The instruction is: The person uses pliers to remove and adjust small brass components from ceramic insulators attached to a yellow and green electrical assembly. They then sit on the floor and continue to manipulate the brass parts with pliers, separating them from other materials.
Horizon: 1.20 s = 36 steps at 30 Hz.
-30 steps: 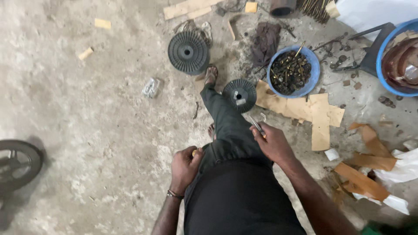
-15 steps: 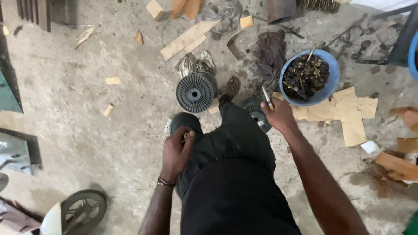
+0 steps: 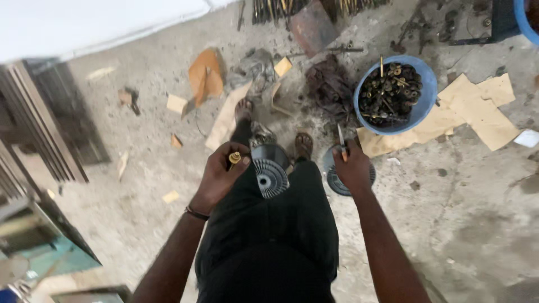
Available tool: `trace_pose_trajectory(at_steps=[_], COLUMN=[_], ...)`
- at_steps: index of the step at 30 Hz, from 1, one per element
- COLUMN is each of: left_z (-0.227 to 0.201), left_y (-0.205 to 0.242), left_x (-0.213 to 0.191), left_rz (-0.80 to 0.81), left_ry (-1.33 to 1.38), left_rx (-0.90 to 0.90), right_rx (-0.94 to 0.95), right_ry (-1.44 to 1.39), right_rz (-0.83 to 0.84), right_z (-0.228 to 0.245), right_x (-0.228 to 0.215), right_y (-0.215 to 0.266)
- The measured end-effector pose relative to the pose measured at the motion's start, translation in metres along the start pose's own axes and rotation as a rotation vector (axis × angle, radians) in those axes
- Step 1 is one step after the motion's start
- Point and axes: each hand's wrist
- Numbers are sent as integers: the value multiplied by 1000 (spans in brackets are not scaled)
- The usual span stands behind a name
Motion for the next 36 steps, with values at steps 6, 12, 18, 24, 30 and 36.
trace_pose_trajectory(at_steps=[6, 12, 18, 24, 30, 36], left_z=[155, 281, 359, 383, 392, 385], left_y=[-273, -493, -618, -734, -813, -783], left_x=[-27, -23, -8, -10, 7, 10], left_rz=[-58, -211, -338, -525, -528, -577], left_ry=[-698, -1017, -903, -876, -774, -422], left_rx=[-85, -188, -45, 187, 7, 162], right_rx=[228, 244, 368, 406, 468, 416], right_ry=[-346, -376, -276, -160, -117, -325], right_rz=[-191, -58, -17, -125, -225, -281], right_z=[3, -5, -21, -69, -140, -122], right_x=[93, 187, 213, 191, 200, 195], right_y=[-67, -150, -199, -188, -168, -169])
Point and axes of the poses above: each hand's wrist, its own y-axis away from the middle knuckle, its own x-axis out of the palm, z = x × y, and after that the axes turned 2 degrees about x, right-handed
